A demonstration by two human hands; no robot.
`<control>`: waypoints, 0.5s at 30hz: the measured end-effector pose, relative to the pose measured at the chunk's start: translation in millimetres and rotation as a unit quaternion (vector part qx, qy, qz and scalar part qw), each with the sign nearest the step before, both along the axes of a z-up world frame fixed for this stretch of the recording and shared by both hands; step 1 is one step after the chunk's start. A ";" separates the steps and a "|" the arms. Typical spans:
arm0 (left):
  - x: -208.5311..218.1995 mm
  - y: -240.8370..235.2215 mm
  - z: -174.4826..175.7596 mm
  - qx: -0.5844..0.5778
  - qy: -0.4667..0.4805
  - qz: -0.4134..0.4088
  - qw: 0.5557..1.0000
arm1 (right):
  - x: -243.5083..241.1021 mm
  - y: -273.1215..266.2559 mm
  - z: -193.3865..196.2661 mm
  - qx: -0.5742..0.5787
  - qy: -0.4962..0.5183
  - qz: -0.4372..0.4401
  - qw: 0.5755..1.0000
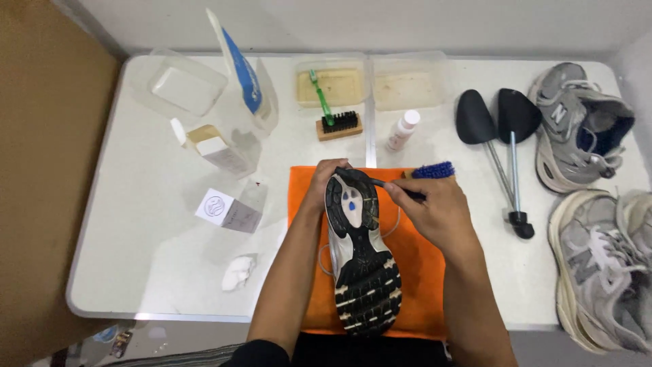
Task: The person scrubs the sole of a white and black sneaker using a small black brush. The shoe is held steady on an orange cloth while the person applies a cleaning solution and scrubs the textured surface of the sole.
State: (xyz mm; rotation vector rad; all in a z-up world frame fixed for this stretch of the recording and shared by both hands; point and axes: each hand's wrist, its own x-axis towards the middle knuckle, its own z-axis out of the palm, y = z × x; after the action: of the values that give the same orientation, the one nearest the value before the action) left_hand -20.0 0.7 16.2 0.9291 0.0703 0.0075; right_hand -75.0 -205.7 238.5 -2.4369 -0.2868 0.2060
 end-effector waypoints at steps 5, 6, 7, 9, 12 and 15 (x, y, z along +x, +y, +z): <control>-10.2 -1.5 8.4 0.006 0.009 0.018 1.000 | 2.3 -21.1 0.7 0.009 0.025 0.021 0.999; -9.4 -2.5 9.5 0.016 0.012 0.025 0.999 | 3.9 -28.3 1.4 -0.005 0.031 0.012 0.999; -5.3 -2.1 17.1 0.016 0.007 0.026 1.000 | 6.7 -23.1 1.5 -0.005 0.026 0.013 1.000; -10.4 -5.7 25.8 0.051 -0.004 0.016 0.999 | 4.1 -16.0 -2.8 -0.007 0.015 0.017 1.000; -1.5 -6.3 3.1 0.031 -0.006 0.006 0.999 | 3.0 4.6 2.7 0.028 0.016 0.031 0.999; -12.9 -2.9 20.5 0.112 -0.054 0.032 0.992 | 1.1 -13.7 11.2 0.018 0.026 0.038 0.999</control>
State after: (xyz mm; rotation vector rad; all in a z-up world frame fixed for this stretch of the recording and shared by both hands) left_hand -32.9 -2.2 36.6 1.1493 -0.0006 0.1271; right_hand -73.9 -219.4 249.7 -2.3841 -0.3570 0.2949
